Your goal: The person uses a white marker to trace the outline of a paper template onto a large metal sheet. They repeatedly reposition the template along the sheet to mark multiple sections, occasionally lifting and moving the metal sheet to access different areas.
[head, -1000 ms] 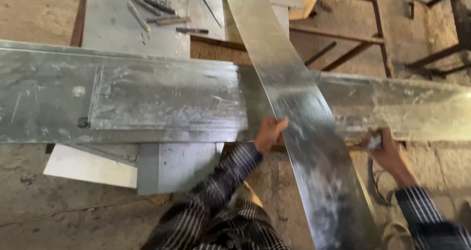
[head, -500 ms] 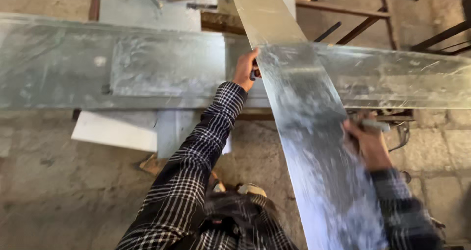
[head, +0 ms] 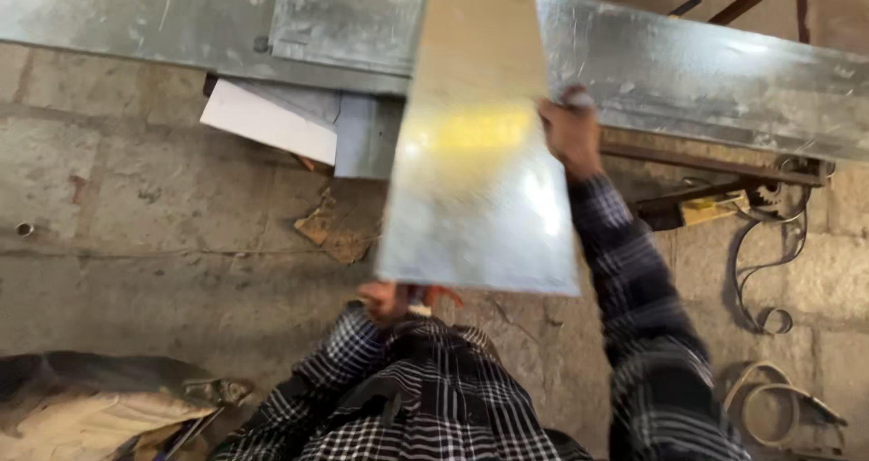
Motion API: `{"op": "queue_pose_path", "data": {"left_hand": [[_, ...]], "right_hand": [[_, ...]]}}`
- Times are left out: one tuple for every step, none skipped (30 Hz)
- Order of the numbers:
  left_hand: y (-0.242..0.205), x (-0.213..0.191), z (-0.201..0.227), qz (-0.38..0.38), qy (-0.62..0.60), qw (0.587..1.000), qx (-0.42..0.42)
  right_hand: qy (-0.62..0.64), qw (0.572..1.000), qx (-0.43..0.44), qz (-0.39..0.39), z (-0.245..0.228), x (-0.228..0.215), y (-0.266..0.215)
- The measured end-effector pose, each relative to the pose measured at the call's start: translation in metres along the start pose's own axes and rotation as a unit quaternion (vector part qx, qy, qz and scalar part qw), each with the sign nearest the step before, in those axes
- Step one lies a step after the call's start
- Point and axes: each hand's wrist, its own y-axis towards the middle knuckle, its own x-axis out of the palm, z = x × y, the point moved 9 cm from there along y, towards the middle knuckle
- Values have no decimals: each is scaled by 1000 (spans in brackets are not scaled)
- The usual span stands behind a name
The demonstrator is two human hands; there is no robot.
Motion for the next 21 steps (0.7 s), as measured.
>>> {"op": "queue_pose_path", "data": {"left_hand": [[-2,4,26,-20,10,998,54],[-1,8,54,-39,20,993,111],[-2,13,83,-62,28,982,174],[-2,5,96,-1,49,988,147],[-4,-12,102,103,59,989,88],[-8,-31,108,205,68,976,28],[-12,-24,162,188,319,912,174],[-20,-2,203,152,544,768,303],[-13,-34,210,192,272,916,225],[-8,-55,203,211,-29,969,124],[-14,-52,242,210,207,937,188],[-21,-43,274,197,430,848,241],[-32,-37,304,186,541,760,308],[-39,-32,328,170,639,654,368],[-31,-92,347,259,350,855,282],[-18,-138,333,310,13,938,153],[-29,-149,366,335,249,893,170],[-40,-156,395,341,470,794,179],[-42,-193,411,369,320,854,176],[-42,-232,421,391,162,890,168],[-48,-264,439,415,133,883,176]], "right_hand": [[151,986,52,36,-2,21,7],[299,946,103,69,-7,50,9],[298,942,131,85,-18,72,5],[297,936,160,99,-30,93,1],[310,932,143,119,-49,110,3],[323,928,127,139,-69,124,6],[377,907,135,128,-84,140,6],[430,884,143,117,-98,154,9],[481,857,149,109,-112,166,14],[510,839,160,104,-125,177,19],[537,820,173,99,-137,189,22],[563,800,186,93,-148,203,24],[571,800,162,86,-166,214,28],[578,800,137,79,-184,226,33],[585,800,111,73,-204,236,40],[600,790,115,59,-220,250,49],[613,779,123,46,-236,265,55],[586,799,132,26,-253,281,62],[557,818,144,5,-271,297,66],[486,868,102,-3,-296,306,69],[410,910,57,-10,-319,310,71]]}}
